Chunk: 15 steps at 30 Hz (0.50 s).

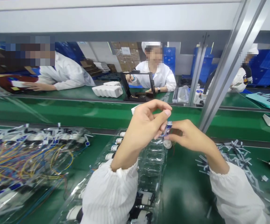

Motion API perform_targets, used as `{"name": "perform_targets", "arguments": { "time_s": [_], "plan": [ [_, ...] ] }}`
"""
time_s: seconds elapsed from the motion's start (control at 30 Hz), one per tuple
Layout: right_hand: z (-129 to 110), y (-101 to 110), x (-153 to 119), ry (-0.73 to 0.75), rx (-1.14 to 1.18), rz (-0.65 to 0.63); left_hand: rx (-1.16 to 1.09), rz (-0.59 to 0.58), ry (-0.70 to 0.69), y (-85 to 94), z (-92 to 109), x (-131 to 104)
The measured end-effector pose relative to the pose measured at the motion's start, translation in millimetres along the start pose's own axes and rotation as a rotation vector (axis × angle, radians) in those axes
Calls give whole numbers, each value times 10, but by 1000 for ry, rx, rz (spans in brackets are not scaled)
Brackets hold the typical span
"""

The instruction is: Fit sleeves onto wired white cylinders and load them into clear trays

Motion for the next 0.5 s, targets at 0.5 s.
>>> {"name": "perform_targets", "arguments": {
  "time_s": [0.5],
  "plan": [
    [-60, 323, -158, -9, 444, 417, 2, 132, -105, 187, -133, 146]
  ]
}}
Point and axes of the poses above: each hand's wrist, its own x-axis towards the middle knuckle, its own y-axis out of the back of the hand, z = x × y, the point moved 1 cm from there along x, towards the middle knuckle, and after that the axes turned 4 degrees about -y, right-handed, at the moved point
